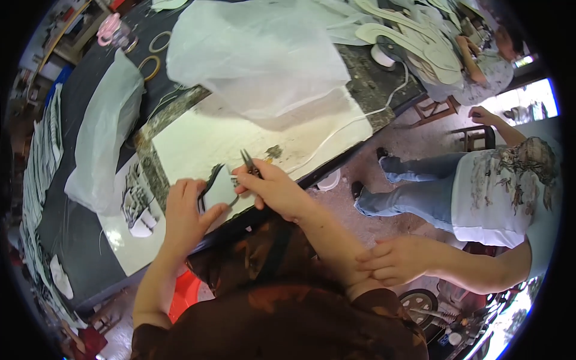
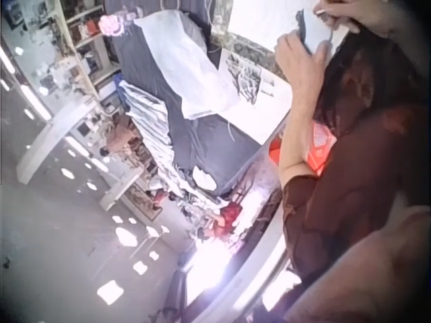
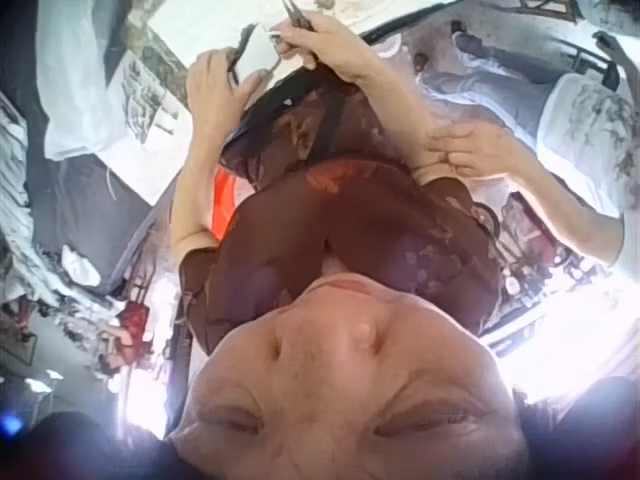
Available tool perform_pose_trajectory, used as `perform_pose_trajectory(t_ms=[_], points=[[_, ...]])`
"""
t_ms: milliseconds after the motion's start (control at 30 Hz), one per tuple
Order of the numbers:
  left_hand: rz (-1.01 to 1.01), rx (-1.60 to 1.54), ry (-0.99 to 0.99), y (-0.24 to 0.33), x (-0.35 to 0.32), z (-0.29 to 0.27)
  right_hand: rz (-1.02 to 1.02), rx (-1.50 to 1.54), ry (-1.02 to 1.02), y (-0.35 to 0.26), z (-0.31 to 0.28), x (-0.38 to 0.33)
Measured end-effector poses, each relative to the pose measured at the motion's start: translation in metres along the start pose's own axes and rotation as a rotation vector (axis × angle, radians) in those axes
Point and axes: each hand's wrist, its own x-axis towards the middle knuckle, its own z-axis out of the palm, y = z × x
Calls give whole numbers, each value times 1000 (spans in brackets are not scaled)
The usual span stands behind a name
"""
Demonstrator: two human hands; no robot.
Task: The recorder uses a pair of snips to trim excess material from small shoe upper components at a workbench.
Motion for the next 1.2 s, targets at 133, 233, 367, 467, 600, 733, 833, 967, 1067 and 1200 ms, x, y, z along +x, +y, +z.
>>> perform_pose_trajectory(t_ms=[133, 233, 367, 467, 600, 733, 833, 967, 1067, 1200], points=[[-36, -23, 14, 4, -6, 12, -8, -5, -2, 4, 7, -2], [-72, -90, 10, 20, -2, 9, -31, 73, 34, 0, 3, -14], [-226, -330, 8, 28, -6, 10, 28, 127, 11, -1, 0, -13], [-175, -306, 13, 30, -5, 10, 51, 148, -6, 0, -6, -15], [-105, -292, 24, 28, -7, 12, 43, 134, 7, 1, -3, -17], [-100, -315, 80, 30, -6, 12, 124, 89, -27, -12, 0, -17], [-146, -304, 74, 28, -9, 13, -13, -30, 19, -16, 3, -16], [-130, -219, 190, 18, -29, 11, -52, -146, 82, -30, -9, -18], [-117, -169, 206, 13, -40, 15, -33, -197, 76, -38, -10, -14], [-146, -210, 153, 13, -39, 22, -143, -390, 63, -28, 2, 7]])
